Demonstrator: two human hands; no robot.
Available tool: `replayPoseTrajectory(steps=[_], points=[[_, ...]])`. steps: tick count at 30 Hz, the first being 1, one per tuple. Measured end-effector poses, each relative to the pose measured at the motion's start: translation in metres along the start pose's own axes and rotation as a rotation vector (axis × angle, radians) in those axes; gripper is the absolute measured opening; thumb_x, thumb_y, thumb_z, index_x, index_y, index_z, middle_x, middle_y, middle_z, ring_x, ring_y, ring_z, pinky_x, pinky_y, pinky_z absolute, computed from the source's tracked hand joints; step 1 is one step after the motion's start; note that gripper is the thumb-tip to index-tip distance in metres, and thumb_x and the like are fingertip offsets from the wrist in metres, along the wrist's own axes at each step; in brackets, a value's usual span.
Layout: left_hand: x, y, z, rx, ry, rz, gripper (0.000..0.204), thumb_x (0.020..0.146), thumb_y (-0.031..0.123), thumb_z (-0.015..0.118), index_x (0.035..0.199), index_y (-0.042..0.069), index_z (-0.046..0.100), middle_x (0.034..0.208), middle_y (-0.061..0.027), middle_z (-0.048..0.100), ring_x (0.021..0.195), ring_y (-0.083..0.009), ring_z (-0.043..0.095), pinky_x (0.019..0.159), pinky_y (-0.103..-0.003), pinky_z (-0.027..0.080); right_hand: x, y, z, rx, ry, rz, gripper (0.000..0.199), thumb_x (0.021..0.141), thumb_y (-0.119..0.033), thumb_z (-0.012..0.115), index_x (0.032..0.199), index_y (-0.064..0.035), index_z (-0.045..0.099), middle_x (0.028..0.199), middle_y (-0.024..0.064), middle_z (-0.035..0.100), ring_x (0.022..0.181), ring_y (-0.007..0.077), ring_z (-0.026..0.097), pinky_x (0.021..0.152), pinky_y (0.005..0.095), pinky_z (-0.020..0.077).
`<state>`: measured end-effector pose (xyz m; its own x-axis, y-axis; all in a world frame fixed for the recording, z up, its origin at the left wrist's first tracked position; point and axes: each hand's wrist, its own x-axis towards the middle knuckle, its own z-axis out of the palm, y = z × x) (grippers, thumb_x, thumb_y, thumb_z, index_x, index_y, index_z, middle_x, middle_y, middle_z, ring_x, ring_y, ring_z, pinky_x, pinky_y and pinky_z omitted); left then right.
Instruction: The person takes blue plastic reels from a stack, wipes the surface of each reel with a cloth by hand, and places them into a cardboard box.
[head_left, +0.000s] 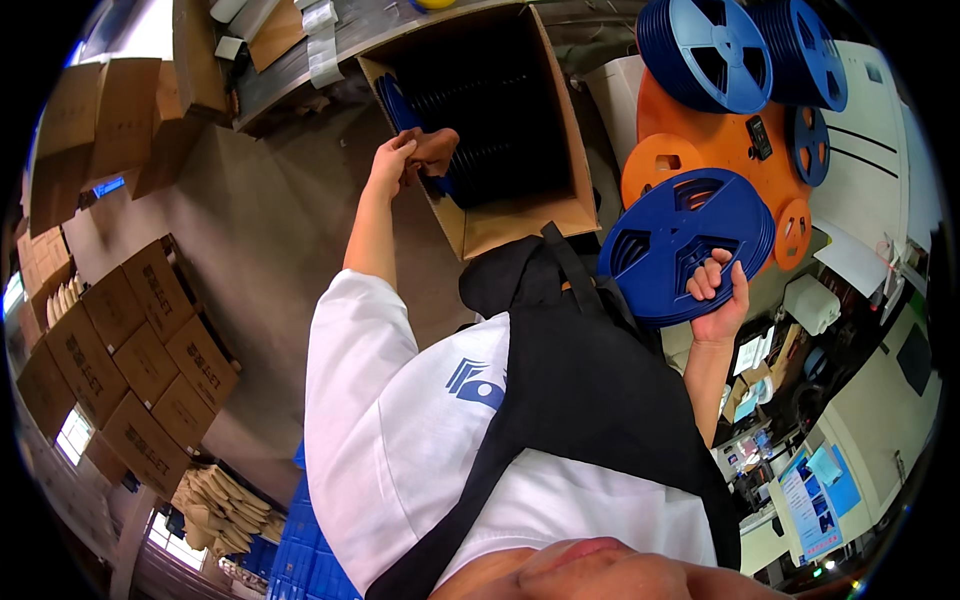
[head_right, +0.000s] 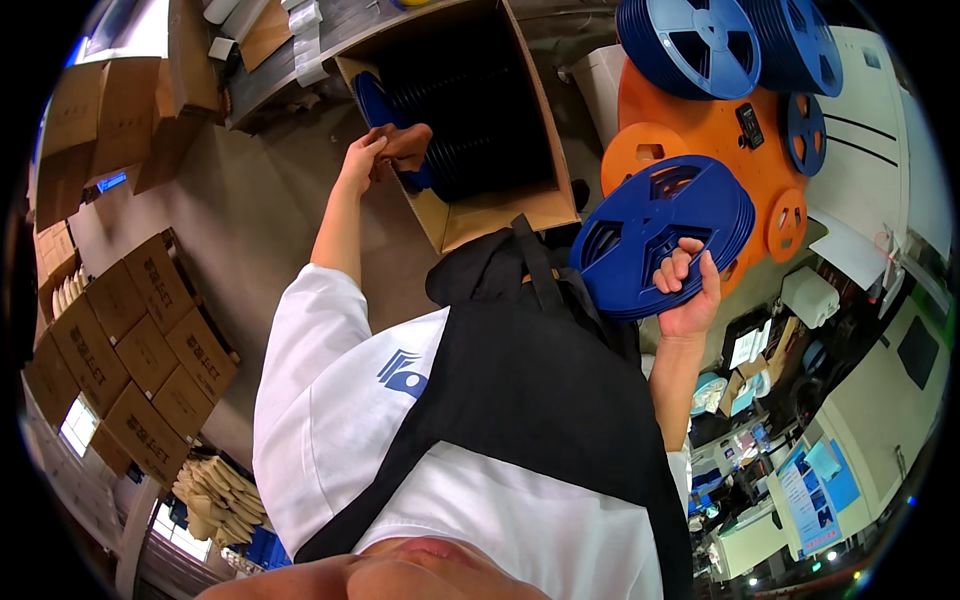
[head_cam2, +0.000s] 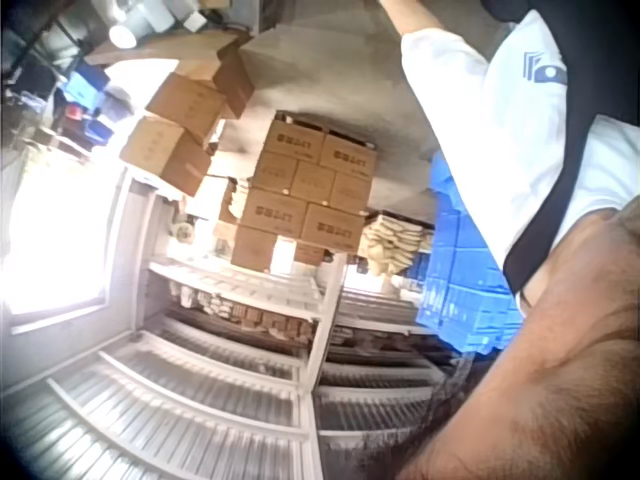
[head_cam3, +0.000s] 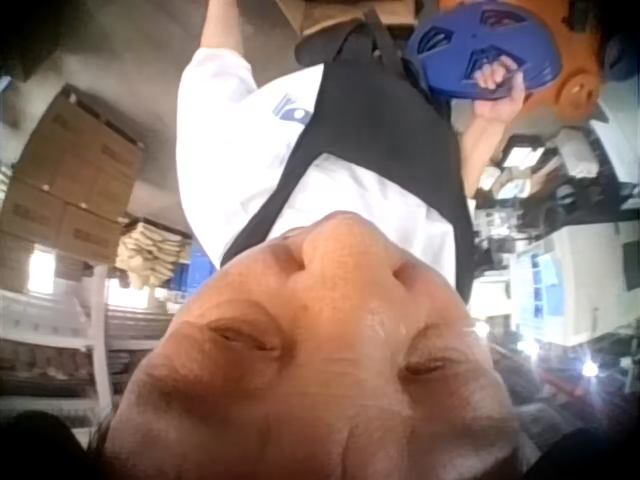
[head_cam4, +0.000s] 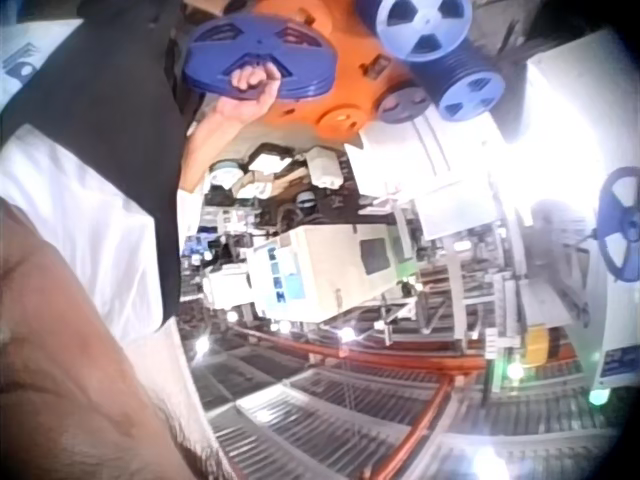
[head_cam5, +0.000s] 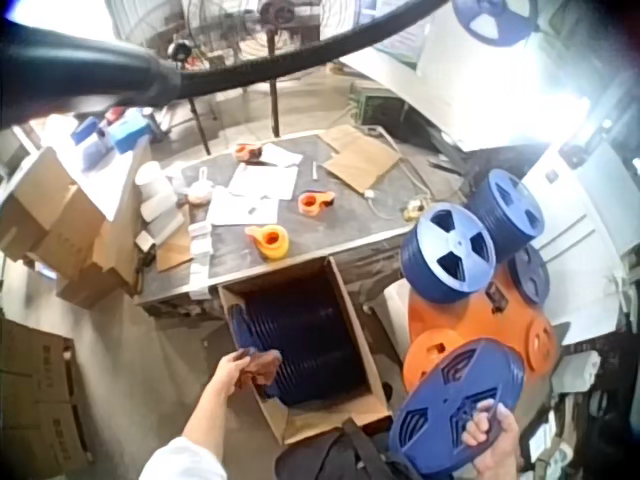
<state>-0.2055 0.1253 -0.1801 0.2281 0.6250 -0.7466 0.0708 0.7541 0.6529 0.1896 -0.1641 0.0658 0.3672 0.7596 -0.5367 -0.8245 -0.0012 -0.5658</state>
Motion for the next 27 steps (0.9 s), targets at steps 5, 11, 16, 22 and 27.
replayPoseTrajectory(steps=[5, 11, 16, 22, 27], points=[[-0.019, 0.01, -0.002, 0.064, 0.065, -0.022, 0.037, 0.089, 0.01, 0.053, 0.125, 0.001, 0.051, 0.102, -0.008, 0.06, 0.075, -0.014, 0.058, 0.062, -0.025, 0.048, 0.0, 0.002, -0.002, -0.009, 0.018, -0.008, 0.031, 0.092, -0.026, 0.047, 0.106, 0.0017, 0.054, 0.069, 0.002, 0.046, 0.057, 0.0096, 0.04, 0.053, 0.0236, 0.036], [-0.005, -0.009, -0.011, 0.0, 0.021, -0.113, 0.045, 0.088, 0.009, 0.054, 0.132, 0.002, 0.043, 0.116, -0.0105, 0.056, 0.092, -0.0184, 0.057, 0.072, -0.028, 0.048, 0.004, 0.003, 0.005, -0.025, 0.024, 0.019, 0.031, 0.093, -0.025, 0.047, 0.106, 0.0017, 0.053, 0.069, 0.0025, 0.047, 0.057, 0.0099, 0.04, 0.052, 0.0237, 0.0359], [-0.009, -0.074, -0.007, 0.158, 0.128, 0.044, 0.067, 0.087, 0.008, 0.057, 0.143, 0.005, 0.021, 0.14, -0.0126, 0.037, 0.123, -0.0255, 0.04, 0.097, -0.034, 0.037, 0.008, 0.003, 0.01, -0.037, -0.057, 0.055, 0.029, 0.092, -0.023, 0.045, 0.106, 0.0014, 0.053, 0.07, 0.0029, 0.048, 0.057, 0.0102, 0.041, 0.053, 0.0243, 0.0363], [-0.083, -0.119, 0.001, -0.171, 0.224, -0.169, 0.03, 0.09, 0.011, 0.052, 0.117, 0.002, 0.053, 0.102, -0.0104, 0.06, 0.084, -0.0205, 0.062, 0.067, -0.028, 0.049, 0.009, 0.012, 0.04, -0.187, 0.217, -0.066, 0.029, 0.092, -0.02, 0.045, 0.111, 0.0011, 0.05, 0.069, 0.0027, 0.047, 0.057, 0.0104, 0.041, 0.052, 0.0234, 0.036], [-0.1, -0.107, 0.007, -0.269, 0.304, -0.162, 0.029, 0.091, 0.012, 0.051, 0.119, 0.002, 0.053, 0.104, -0.0107, 0.06, 0.08, -0.0181, 0.061, 0.063, -0.026, 0.048, 0.02, 0.005, 0.028, -0.047, 0.008, -0.071, 0.034, 0.093, -0.024, 0.047, 0.116, 0.0006, 0.047, 0.065, 0.0009, 0.041, 0.054, 0.0092, 0.039, 0.05, 0.0229, 0.0353]])
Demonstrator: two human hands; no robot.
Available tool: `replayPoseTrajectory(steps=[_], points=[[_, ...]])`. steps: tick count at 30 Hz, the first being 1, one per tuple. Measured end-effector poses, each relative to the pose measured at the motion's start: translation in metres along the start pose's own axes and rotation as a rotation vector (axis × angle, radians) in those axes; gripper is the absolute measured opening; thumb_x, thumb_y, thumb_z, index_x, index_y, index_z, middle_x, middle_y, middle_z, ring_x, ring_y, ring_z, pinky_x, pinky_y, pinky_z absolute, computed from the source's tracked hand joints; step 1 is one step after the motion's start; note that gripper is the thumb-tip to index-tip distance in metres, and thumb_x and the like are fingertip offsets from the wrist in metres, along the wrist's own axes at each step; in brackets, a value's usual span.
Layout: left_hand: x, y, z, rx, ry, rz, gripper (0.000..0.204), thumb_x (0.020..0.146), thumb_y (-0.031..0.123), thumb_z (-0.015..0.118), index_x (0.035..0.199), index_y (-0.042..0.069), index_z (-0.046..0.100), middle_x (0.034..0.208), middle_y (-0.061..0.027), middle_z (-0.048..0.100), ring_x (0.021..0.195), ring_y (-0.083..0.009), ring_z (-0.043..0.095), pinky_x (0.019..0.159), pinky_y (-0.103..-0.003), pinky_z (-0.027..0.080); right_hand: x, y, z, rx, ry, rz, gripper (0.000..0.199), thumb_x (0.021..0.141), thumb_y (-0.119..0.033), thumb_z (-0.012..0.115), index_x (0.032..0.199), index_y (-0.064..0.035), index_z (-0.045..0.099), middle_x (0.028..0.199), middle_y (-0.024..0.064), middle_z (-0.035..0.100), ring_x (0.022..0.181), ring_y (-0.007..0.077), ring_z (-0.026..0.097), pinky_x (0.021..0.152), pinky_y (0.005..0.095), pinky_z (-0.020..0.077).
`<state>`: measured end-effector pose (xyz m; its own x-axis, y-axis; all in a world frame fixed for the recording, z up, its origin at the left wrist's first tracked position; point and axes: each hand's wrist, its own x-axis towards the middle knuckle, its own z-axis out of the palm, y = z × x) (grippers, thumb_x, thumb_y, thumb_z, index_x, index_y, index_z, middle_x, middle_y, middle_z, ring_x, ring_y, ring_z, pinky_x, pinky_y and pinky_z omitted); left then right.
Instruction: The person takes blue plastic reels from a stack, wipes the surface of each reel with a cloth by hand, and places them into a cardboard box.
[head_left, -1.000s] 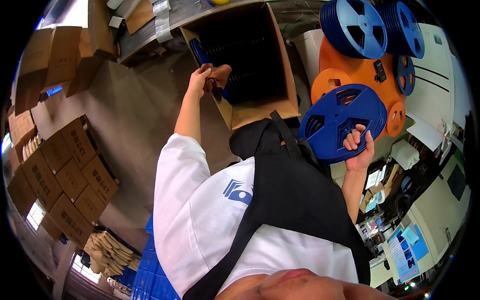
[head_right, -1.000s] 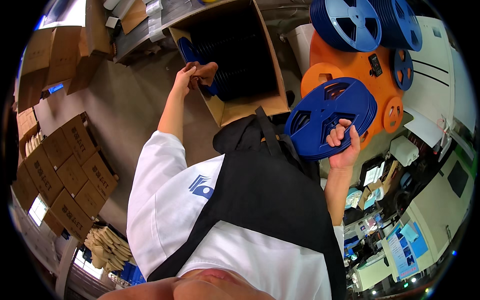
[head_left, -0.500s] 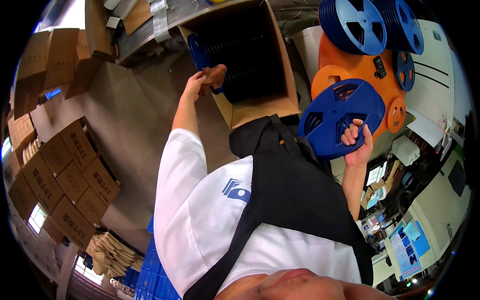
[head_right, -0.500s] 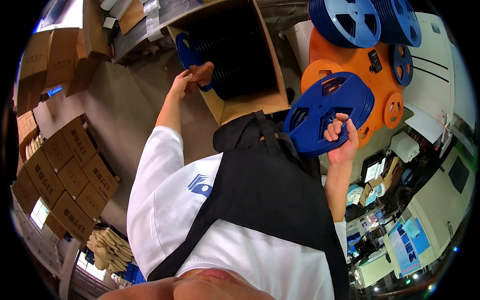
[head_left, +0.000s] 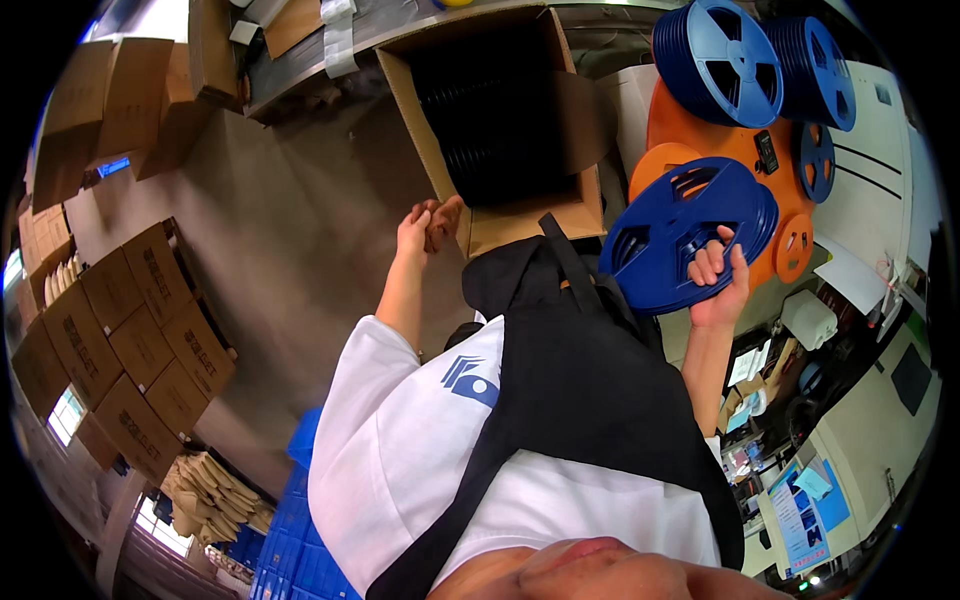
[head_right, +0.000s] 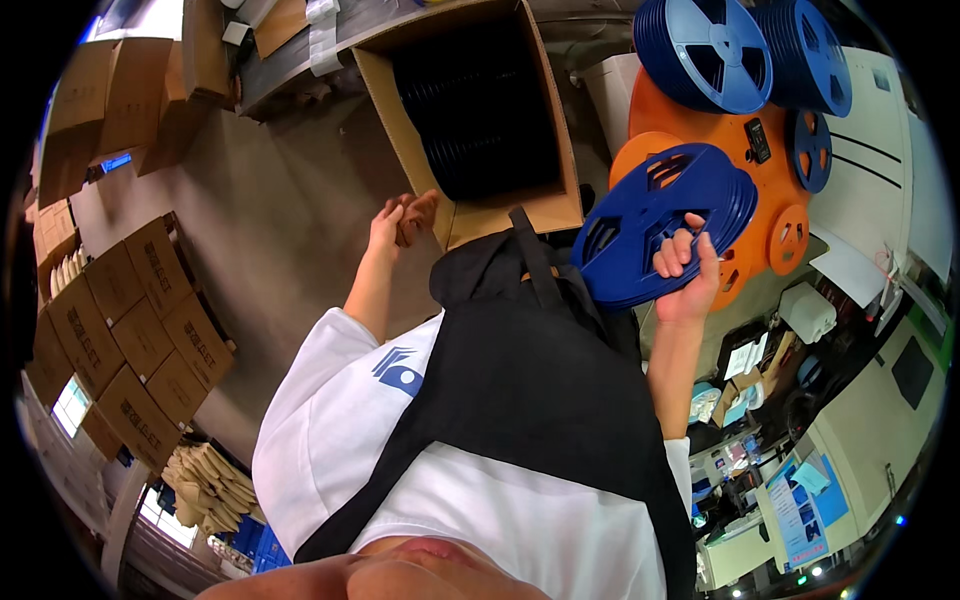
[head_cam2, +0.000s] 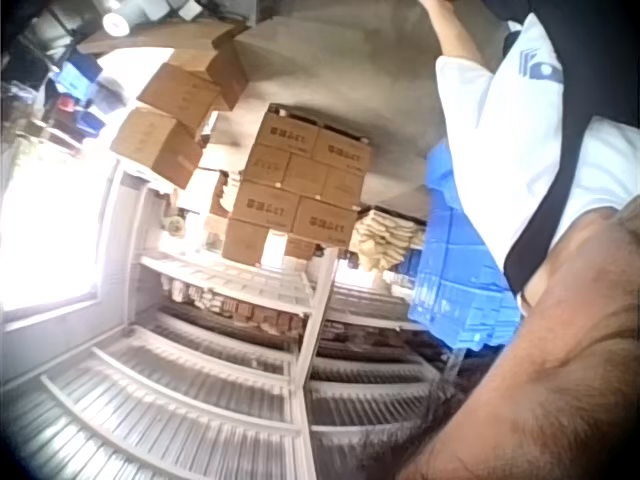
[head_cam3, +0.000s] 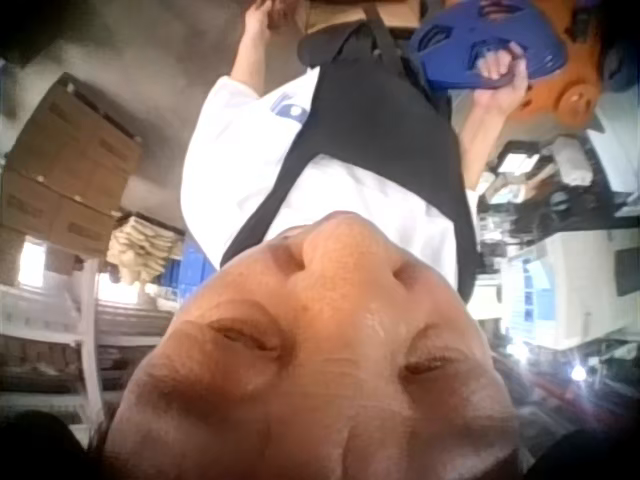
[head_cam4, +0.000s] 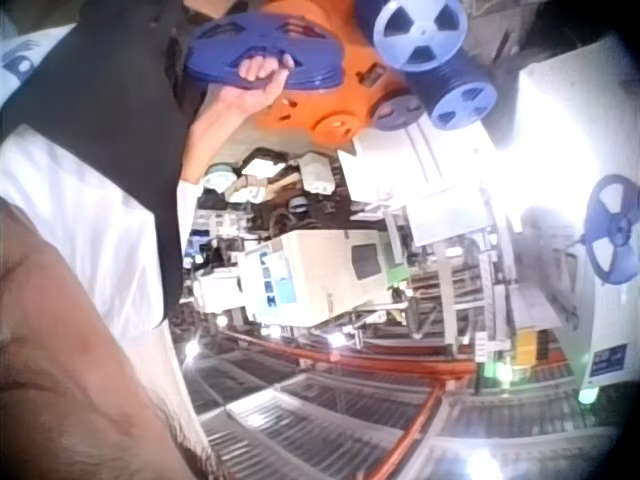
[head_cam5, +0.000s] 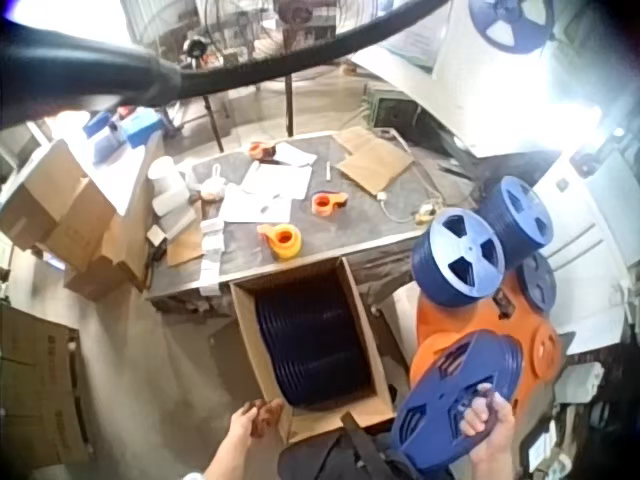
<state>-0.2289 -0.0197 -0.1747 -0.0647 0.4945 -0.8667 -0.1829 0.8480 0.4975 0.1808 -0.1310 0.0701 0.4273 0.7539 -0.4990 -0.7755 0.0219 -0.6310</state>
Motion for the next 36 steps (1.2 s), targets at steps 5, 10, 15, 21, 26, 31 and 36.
replayPoseTrajectory(steps=[5, 10, 15, 21, 26, 31, 36], points=[[-0.033, 0.058, 0.045, 0.009, -0.176, 0.27, 0.036, 0.09, 0.013, 0.053, 0.124, 0.003, 0.047, 0.098, -0.0097, 0.059, 0.081, -0.0175, 0.058, 0.067, -0.027, 0.046, 0.0, -0.012, 0.004, 0.18, -0.276, -0.06, 0.041, 0.09, -0.037, 0.054, 0.111, -0.0023, 0.048, 0.061, -0.0024, 0.035, 0.048, 0.007, 0.033, 0.047, 0.021, 0.0297], [-0.085, 0.105, 0.12, -0.087, -0.474, 0.553, 0.047, 0.089, 0.007, 0.049, 0.134, 0.004, 0.037, 0.115, -0.0076, 0.053, 0.093, -0.0168, 0.054, 0.074, -0.025, 0.042, -0.003, -0.02, -0.005, 0.304, -0.477, -0.075, 0.042, 0.087, -0.043, 0.058, 0.098, -0.0047, 0.043, 0.051, -0.0043, 0.032, 0.039, 0.0049, 0.034, 0.041, 0.0197, 0.0298], [-0.136, 0.115, 0.206, 0.625, -0.475, 1.368, 0.044, 0.085, -0.002, 0.049, 0.128, 0.004, 0.046, 0.124, -0.0113, 0.052, 0.116, -0.0257, 0.05, 0.096, -0.032, 0.04, -0.01, -0.004, 0.004, 0.508, -0.561, 0.068, 0.041, 0.087, -0.045, 0.057, 0.091, -0.0076, 0.039, 0.047, -0.0058, 0.03, 0.036, 0.0037, 0.032, 0.04, 0.0185, 0.029], [-0.176, 0.052, 0.25, 0.771, -0.754, 1.64, 0.025, 0.081, 0.011, 0.051, 0.105, 0.005, 0.056, 0.106, -0.0103, 0.06, 0.101, -0.0268, 0.055, 0.08, -0.036, 0.044, -0.023, 0.018, 0.01, 0.453, -0.5, 0.185, 0.043, 0.086, -0.049, 0.056, 0.089, -0.01, 0.039, 0.047, -0.0066, 0.031, 0.034, 0.0026, 0.031, 0.037, 0.017, 0.0258], [-0.146, 0.04, 0.224, 0.741, -0.763, 1.422, 0.022, 0.077, 0.006, 0.059, 0.098, 0.003, 0.058, 0.1, -0.0137, 0.06, 0.096, -0.0338, 0.055, 0.08, -0.04, 0.046, -0.028, 0.02, 0.0, 0.459, -0.482, 0.155, 0.044, 0.085, -0.05, 0.057, 0.089, -0.0101, 0.039, 0.047, -0.0066, 0.031, 0.035, 0.0024, 0.031, 0.037, 0.0174, 0.0269], [-0.137, 0.04, 0.2, 0.782, -0.91, 1.238, 0.032, 0.079, 0.007, 0.056, 0.111, 0.001, 0.059, 0.101, -0.0169, 0.062, 0.102, -0.0328, 0.056, 0.083, -0.037, 0.047, -0.023, 0.018, 0.001, 0.505, -0.433, 0.183, 0.044, 0.085, -0.049, 0.058, 0.09, -0.0091, 0.04, 0.049, -0.0058, 0.031, 0.038, 0.0037, 0.034, 0.04, 0.0181, 0.0282], [-0.141, 0.08, 0.154, 0.889, -0.931, 1.205, 0.039, 0.076, 0.006, 0.061, 0.115, 0.005, 0.058, 0.11, -0.0118, 0.06, 0.104, -0.0291, 0.054, 0.089, -0.036, 0.044, -0.008, 0.006, 0.0, 0.579, -0.427, 0.15, 0.041, 0.086, -0.043, 0.059, 0.092, -0.0065, 0.04, 0.051, -0.0046, 0.032, 0.041, 0.0052, 0.036, 0.044, 0.0201, 0.0305]])
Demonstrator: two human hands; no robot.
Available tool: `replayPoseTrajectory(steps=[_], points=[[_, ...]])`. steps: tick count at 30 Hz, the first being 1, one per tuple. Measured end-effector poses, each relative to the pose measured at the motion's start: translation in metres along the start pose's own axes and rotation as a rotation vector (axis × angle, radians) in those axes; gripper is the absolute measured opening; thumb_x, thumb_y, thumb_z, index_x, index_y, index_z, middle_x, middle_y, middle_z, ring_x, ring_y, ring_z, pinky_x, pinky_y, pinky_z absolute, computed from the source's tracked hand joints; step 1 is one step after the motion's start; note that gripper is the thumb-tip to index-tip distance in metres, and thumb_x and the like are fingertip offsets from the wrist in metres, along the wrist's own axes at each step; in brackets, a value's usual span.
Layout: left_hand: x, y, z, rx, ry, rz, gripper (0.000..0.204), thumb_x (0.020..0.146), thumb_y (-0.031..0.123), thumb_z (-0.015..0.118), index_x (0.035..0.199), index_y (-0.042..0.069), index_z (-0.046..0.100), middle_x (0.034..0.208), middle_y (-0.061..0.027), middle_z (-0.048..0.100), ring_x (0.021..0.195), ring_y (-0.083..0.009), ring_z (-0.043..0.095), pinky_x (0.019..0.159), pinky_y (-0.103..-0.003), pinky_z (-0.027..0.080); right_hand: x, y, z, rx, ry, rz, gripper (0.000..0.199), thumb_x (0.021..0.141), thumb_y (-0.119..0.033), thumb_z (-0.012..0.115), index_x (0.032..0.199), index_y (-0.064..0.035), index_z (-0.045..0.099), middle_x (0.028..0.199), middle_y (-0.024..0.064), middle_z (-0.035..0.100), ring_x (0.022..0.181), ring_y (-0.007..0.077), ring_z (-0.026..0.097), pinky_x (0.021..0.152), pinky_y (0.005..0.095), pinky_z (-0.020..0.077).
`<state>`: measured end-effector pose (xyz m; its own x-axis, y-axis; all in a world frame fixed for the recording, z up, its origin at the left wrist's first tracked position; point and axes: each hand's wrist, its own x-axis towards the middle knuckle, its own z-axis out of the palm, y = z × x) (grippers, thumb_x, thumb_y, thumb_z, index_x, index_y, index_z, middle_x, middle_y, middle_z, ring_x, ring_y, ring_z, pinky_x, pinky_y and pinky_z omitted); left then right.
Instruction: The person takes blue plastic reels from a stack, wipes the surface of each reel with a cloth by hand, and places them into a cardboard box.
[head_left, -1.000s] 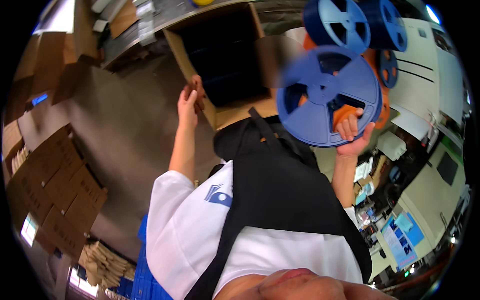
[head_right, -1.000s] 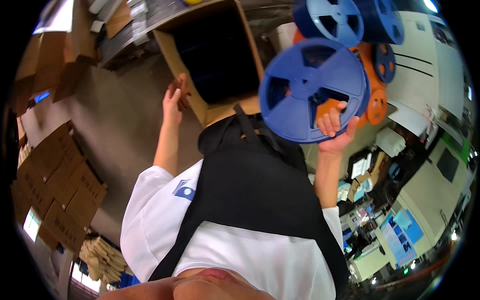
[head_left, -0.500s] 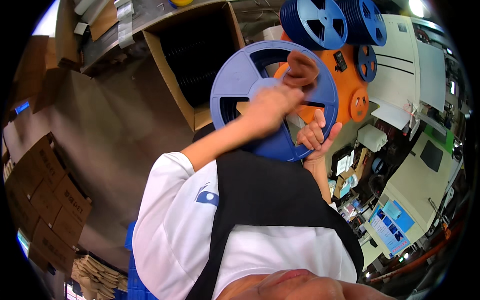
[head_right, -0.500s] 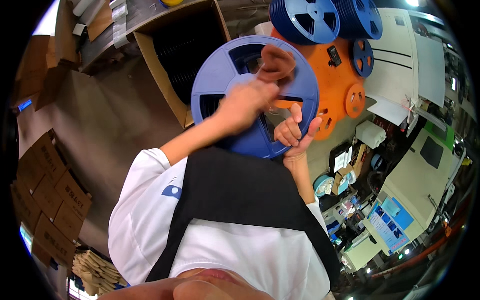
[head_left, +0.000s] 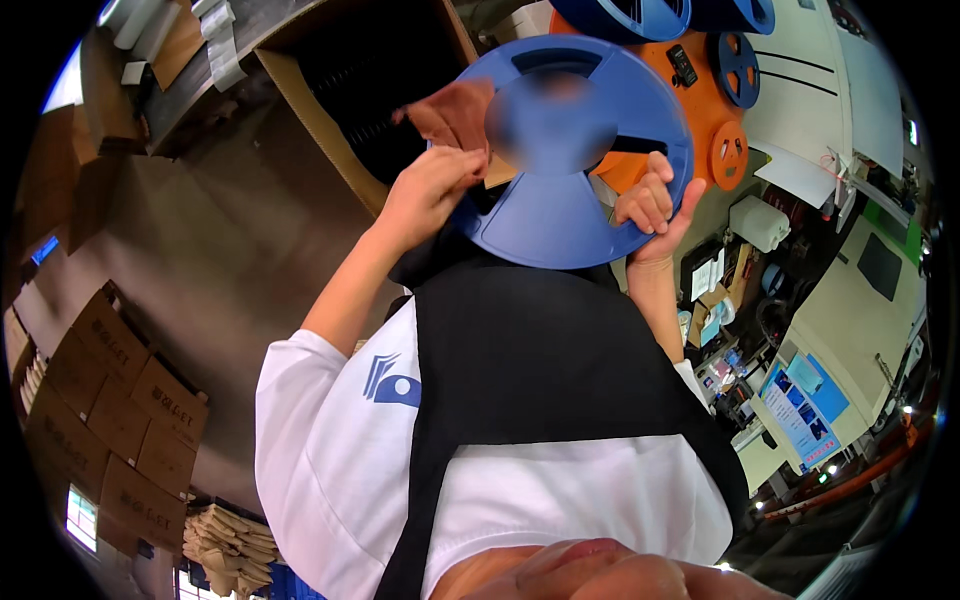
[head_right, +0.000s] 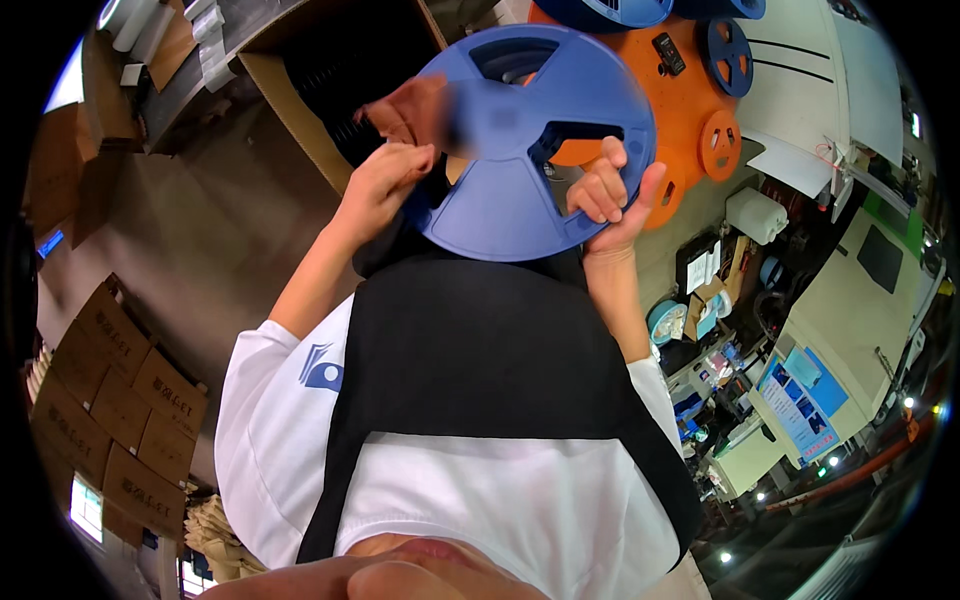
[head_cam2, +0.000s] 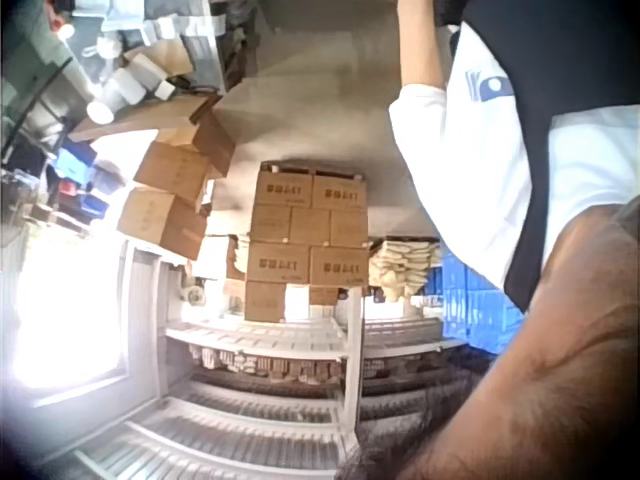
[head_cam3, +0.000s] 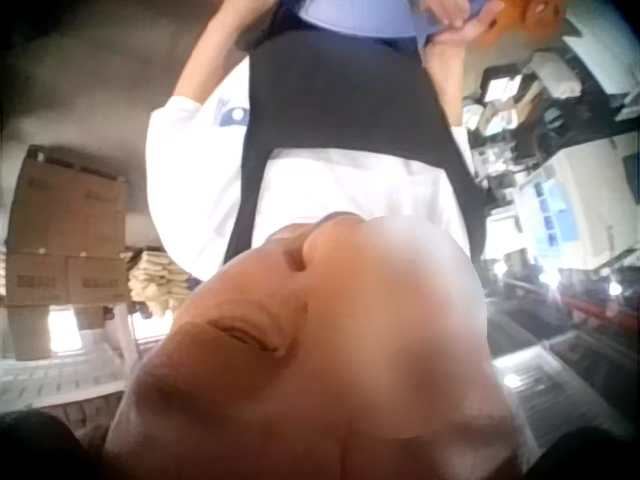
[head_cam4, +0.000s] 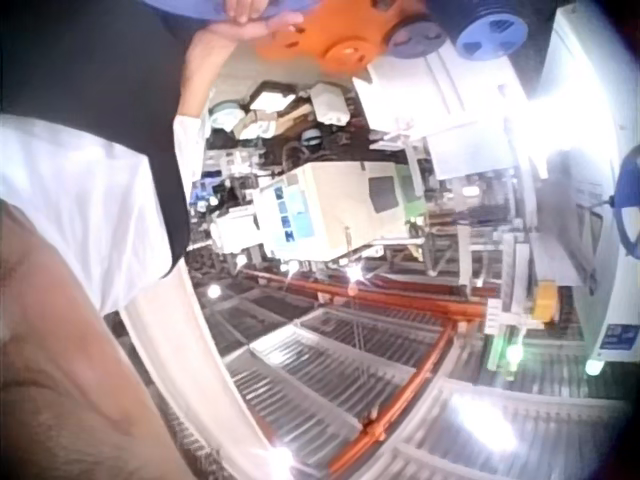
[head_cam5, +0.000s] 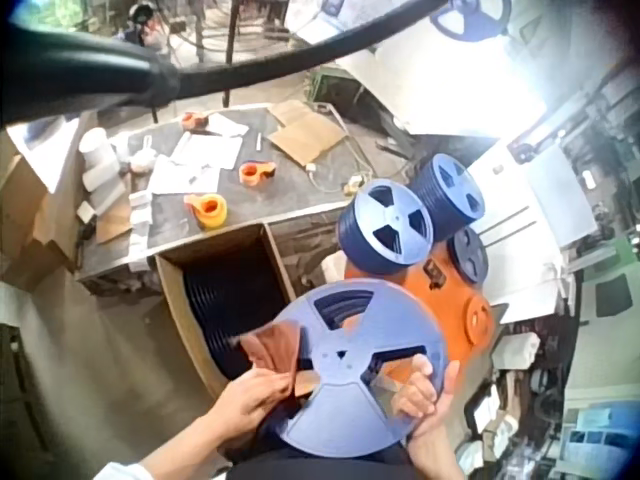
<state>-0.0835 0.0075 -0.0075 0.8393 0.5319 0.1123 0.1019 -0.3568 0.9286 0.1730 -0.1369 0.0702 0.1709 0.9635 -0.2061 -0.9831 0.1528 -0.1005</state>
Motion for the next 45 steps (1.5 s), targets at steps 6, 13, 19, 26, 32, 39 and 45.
replayPoseTrajectory(steps=[6, 13, 19, 26, 32, 39, 45], points=[[-0.009, 0.019, 0.001, 0.452, -0.157, 0.211, 0.056, 0.071, 0.017, 0.065, 0.125, 0.007, 0.05, 0.112, -0.0052, 0.057, 0.105, -0.0242, 0.053, 0.087, -0.035, 0.045, 0.024, -0.009, 0.012, -0.031, -0.057, 0.015, 0.042, 0.086, -0.042, 0.059, 0.096, -0.0045, 0.041, 0.054, -0.0032, 0.034, 0.044, 0.0065, 0.037, 0.046, 0.021, 0.0317], [-0.008, 0.008, 0.009, 0.438, -0.14, 0.322, 0.048, 0.07, 0.01, 0.062, 0.117, 0.006, 0.053, 0.105, -0.0064, 0.057, 0.101, -0.0235, 0.054, 0.083, -0.031, 0.047, 0.043, -0.017, 0.032, -0.406, 0.13, 0.039, 0.068, 0.087, -0.051, 0.053, 0.123, 0.0041, 0.039, 0.072, 0.0053, 0.048, 0.06, 0.0133, 0.049, 0.054, 0.0236, 0.0402], [-0.015, 0.031, 0.002, 0.06, 0.204, 0.081, 0.038, 0.071, -0.007, 0.061, 0.107, 0.002, 0.056, 0.09, -0.009, 0.058, 0.088, -0.0245, 0.057, 0.081, -0.034, 0.046, 0.069, -0.043, 0.045, -0.861, 0.285, 0.113, 0.069, 0.09, -0.056, 0.04, 0.118, 0.0061, 0.047, 0.085, 0.0133, 0.062, 0.071, 0.0201, 0.06, 0.062, 0.0277, 0.0499], [-0.066, 0.029, 0.013, -0.875, 0.721, -0.693, 0.03, 0.087, 0.006, 0.053, 0.117, 0.0, 0.05, 0.085, -0.003, 0.058, 0.066, -0.0099, 0.054, 0.055, -0.024, 0.042, 0.098, -0.108, 0.047, -1.342, 0.262, 0.042, 0.029, 0.089, -0.034, 0.058, 0.087, -0.0059, 0.051, 0.055, 0.0016, 0.048, 0.043, 0.0079, 0.042, 0.04, 0.0203, 0.0321], [-0.06, 0.022, 0.038, -1.06, 0.961, -0.548, 0.038, 0.085, 0.014, 0.058, 0.118, 0.001, 0.047, 0.091, -0.0056, 0.06, 0.07, -0.0143, 0.059, 0.056, -0.026, 0.047, 0.219, -0.164, -0.069, -2.37, 0.366, -0.014, 0.049, 0.075, -0.042, 0.07, 0.098, -0.0027, 0.053, 0.075, 0.0109, 0.061, 0.067, 0.0238, 0.06, 0.062, 0.0349, 0.047], [-0.071, 0.024, 0.092, -1.18, 1.183, -0.508, 0.029, 0.083, 0.011, 0.062, 0.109, 0.005, 0.05, 0.083, -0.002, 0.057, 0.065, -0.0115, 0.056, 0.054, -0.024, 0.045, 0.28, -0.206, -0.174, -2.833, 0.259, -0.002, 0.062, 0.072, -0.054, 0.067, 0.109, -0.0055, 0.053, 0.096, 0.0207, 0.062, 0.093, 0.039, 0.058, 0.077, 0.0465, 0.0455], [-0.052, 0.056, 0.111, -1.124, 1.363, -0.608, 0.035, 0.084, 0.012, 0.06, 0.117, 0.005, 0.048, 0.088, -0.0037, 0.059, 0.067, -0.0125, 0.059, 0.05, -0.023, 0.046, 0.262, -0.189, -0.166, -2.862, 0.067, -0.495, 0.058, 0.069, -0.047, 0.073, 0.111, -0.0092, 0.059, 0.112, 0.0117, 0.056, 0.104, 0.0314, 0.053, 0.088, 0.0404, 0.0445]])
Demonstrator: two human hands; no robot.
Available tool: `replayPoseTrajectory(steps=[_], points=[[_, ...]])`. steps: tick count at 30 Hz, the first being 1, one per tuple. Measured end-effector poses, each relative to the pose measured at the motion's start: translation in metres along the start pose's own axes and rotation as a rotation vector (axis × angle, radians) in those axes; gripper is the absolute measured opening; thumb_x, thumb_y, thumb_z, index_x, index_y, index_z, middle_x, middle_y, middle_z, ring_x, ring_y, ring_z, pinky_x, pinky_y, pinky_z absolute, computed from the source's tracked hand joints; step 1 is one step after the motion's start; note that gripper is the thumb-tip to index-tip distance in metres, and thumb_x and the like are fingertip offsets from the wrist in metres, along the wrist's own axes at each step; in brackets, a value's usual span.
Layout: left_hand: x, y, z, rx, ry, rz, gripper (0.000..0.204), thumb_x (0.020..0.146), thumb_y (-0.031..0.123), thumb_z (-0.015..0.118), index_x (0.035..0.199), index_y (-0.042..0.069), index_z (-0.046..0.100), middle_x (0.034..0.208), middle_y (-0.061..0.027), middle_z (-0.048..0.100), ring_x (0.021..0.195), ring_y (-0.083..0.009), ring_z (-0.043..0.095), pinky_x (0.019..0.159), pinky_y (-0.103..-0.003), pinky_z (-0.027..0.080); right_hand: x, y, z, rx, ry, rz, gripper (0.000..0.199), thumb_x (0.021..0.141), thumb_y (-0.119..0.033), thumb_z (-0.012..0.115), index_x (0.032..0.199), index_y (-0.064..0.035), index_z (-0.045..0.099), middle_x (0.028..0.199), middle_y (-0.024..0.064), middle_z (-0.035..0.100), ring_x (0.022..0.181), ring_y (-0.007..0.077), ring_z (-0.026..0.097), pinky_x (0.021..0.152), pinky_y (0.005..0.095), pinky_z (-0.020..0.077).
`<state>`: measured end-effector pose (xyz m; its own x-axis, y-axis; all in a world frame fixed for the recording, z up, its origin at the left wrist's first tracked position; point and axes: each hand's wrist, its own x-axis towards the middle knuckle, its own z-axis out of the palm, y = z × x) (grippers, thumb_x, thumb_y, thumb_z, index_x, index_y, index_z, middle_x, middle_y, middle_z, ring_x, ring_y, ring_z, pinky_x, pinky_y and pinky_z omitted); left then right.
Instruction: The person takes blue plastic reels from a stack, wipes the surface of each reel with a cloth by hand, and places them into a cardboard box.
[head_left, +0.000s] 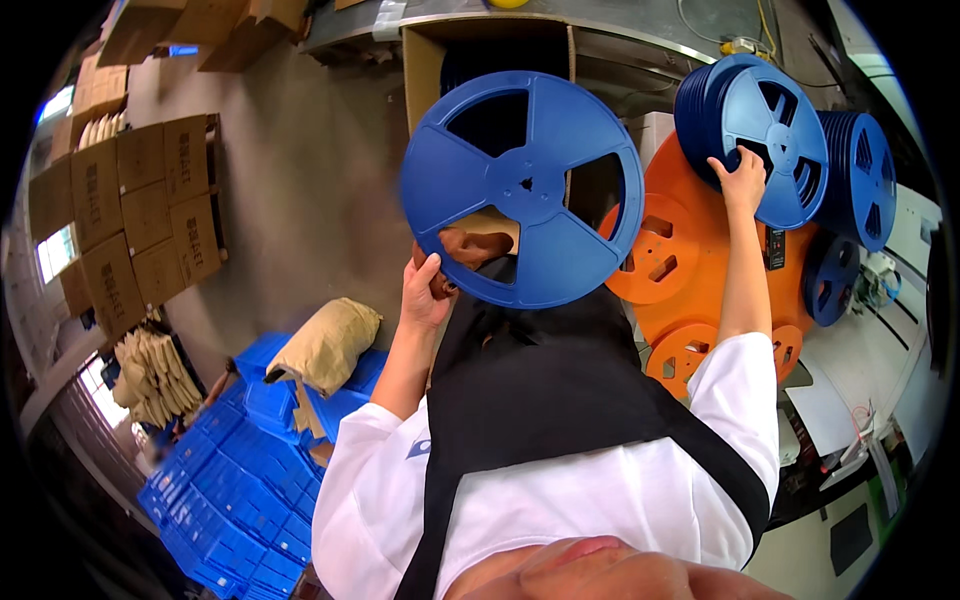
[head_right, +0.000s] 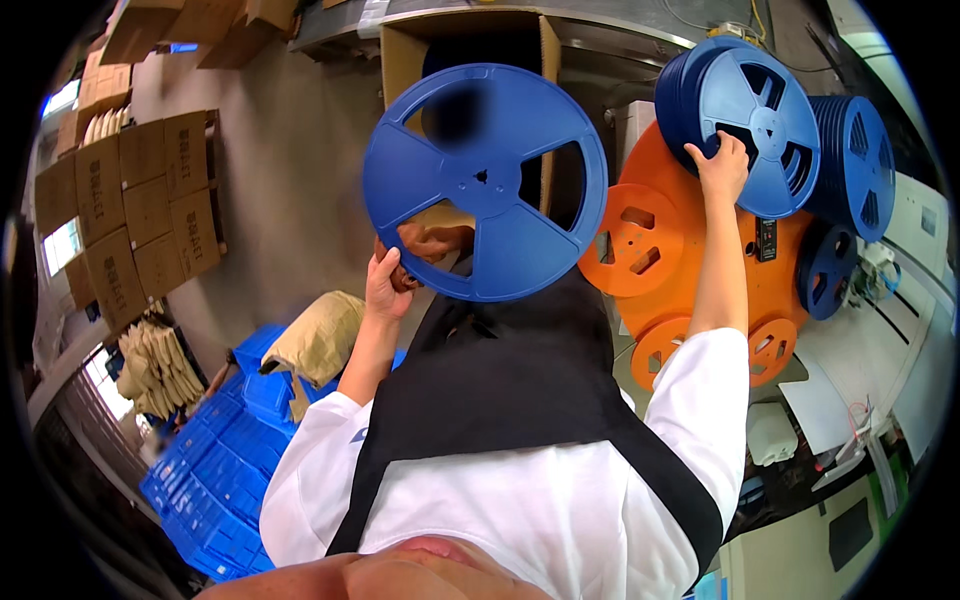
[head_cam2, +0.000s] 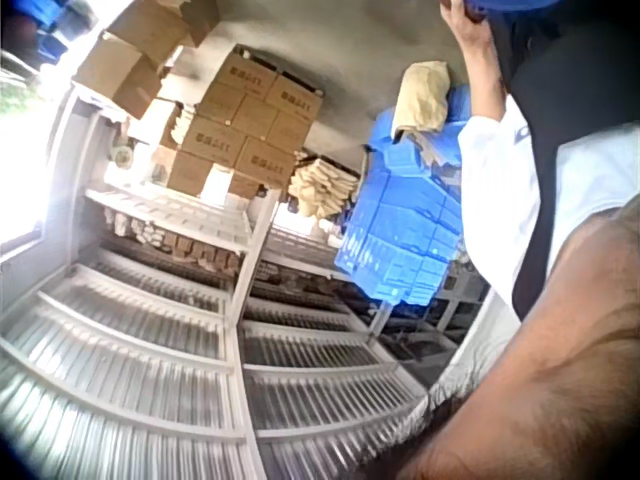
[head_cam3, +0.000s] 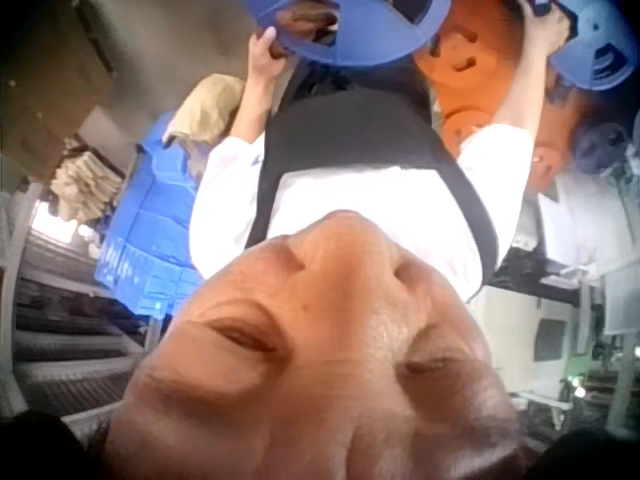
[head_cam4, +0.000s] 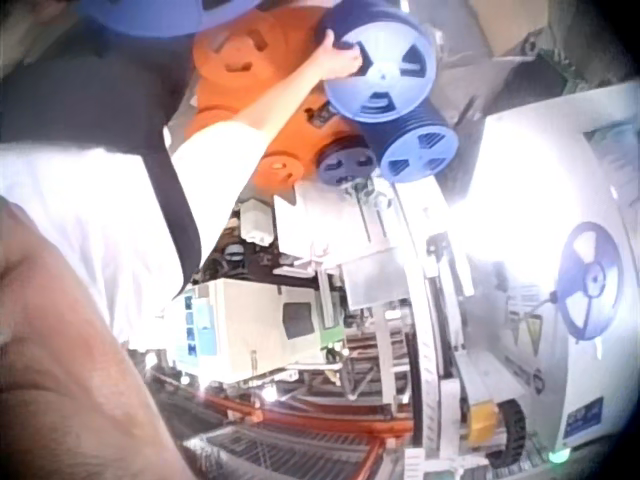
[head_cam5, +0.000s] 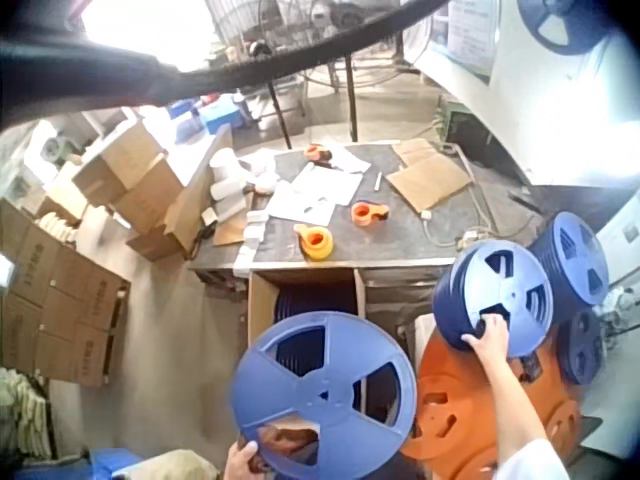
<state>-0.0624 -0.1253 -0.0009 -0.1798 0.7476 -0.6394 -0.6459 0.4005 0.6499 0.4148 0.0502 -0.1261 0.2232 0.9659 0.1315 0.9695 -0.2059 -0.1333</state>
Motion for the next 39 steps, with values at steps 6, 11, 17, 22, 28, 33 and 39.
replayPoseTrajectory(steps=[6, 11, 17, 22, 28, 33, 39], points=[[0.008, -0.004, -0.012, -0.05, -0.091, -0.004, 0.035, 0.083, 0.011, 0.06, 0.116, 0.004, 0.049, 0.093, -0.0049, 0.06, 0.077, -0.0144, 0.06, 0.061, -0.026, 0.05, -0.047, -0.005, -0.011, 0.262, 0.156, -0.079, 0.05, 0.078, -0.037, 0.069, 0.113, -0.0028, 0.056, 0.124, 0.0171, 0.049, 0.116, 0.0333, 0.045, 0.097, 0.0406, 0.037], [0.021, 0.01, -0.002, -0.035, -0.145, -0.024, 0.039, 0.083, 0.01, 0.059, 0.12, 0.003, 0.048, 0.103, -0.0077, 0.06, 0.089, -0.0192, 0.061, 0.074, -0.031, 0.053, -0.095, -0.012, -0.016, 0.318, 0.081, -0.014, 0.042, 0.082, -0.028, 0.065, 0.116, -0.0065, 0.054, 0.13, 0.0155, 0.044, 0.12, 0.0328, 0.04, 0.1, 0.0414, 0.0341], [0.063, 0.031, -0.049, -0.115, -0.376, -0.155, 0.038, 0.083, 0.013, 0.06, 0.118, 0.005, 0.048, 0.101, -0.0086, 0.061, 0.086, -0.0193, 0.063, 0.069, -0.029, 0.054, -0.129, -0.058, -0.01, 0.347, 0.018, 0.105, 0.038, 0.082, -0.023, 0.064, 0.115, -0.0073, 0.054, 0.129, 0.0147, 0.043, 0.121, 0.0327, 0.039, 0.1, 0.0403, 0.0335], [0.094, 0.067, -0.071, -0.061, -0.235, -0.189, 0.035, 0.083, 0.015, 0.061, 0.114, 0.005, 0.049, 0.091, -0.0077, 0.061, 0.074, -0.018, 0.063, 0.058, -0.026, 0.051, -0.14, -0.142, 0.009, 0.382, -0.071, 0.017, 0.038, 0.078, -0.016, 0.066, 0.113, -0.0061, 0.054, 0.126, 0.016, 0.046, 0.119, 0.0344, 0.042, 0.099, 0.0413, 0.0342], [0.122, 0.095, -0.114, -0.061, -0.184, -0.277, 0.034, 0.084, 0.015, 0.06, 0.114, 0.004, 0.048, 0.089, -0.0071, 0.061, 0.071, -0.0177, 0.062, 0.057, -0.027, 0.051, -0.114, -0.243, 0.022, 0.656, -0.342, -0.186, 0.041, 0.074, -0.008, 0.068, 0.112, -0.0033, 0.053, 0.113, 0.0176, 0.054, 0.104, 0.0367, 0.05, 0.088, 0.0427, 0.0423], [0.142, 0.113, -0.147, -0.118, -0.167, -0.253, 0.036, 0.084, 0.015, 0.06, 0.115, 0.004, 0.048, 0.092, -0.0067, 0.061, 0.074, -0.0176, 0.062, 0.057, -0.027, 0.05, -0.107, -0.269, 0.103, 0.693, -0.306, -0.341, 0.044, 0.071, -0.007, 0.071, 0.111, -0.0025, 0.054, 0.106, 0.0171, 0.056, 0.097, 0.0372, 0.053, 0.084, 0.0409, 0.0442], [0.131, 0.115, -0.152, -0.028, 0.015, -0.212, 0.035, 0.084, 0.017, 0.059, 0.114, 0.005, 0.048, 0.07, -0.0008, 0.052, 0.053, -0.0101, 0.047, 0.047, -0.026, 0.041, -0.08, -0.273, 0.204, 0.453, -0.615, -0.193, 0.048, 0.076, -0.021, 0.067, 0.118, -0.0066, 0.05, 0.113, 0.0169, 0.054, 0.1, 0.0378, 0.054, 0.085, 0.044, 0.0465]])
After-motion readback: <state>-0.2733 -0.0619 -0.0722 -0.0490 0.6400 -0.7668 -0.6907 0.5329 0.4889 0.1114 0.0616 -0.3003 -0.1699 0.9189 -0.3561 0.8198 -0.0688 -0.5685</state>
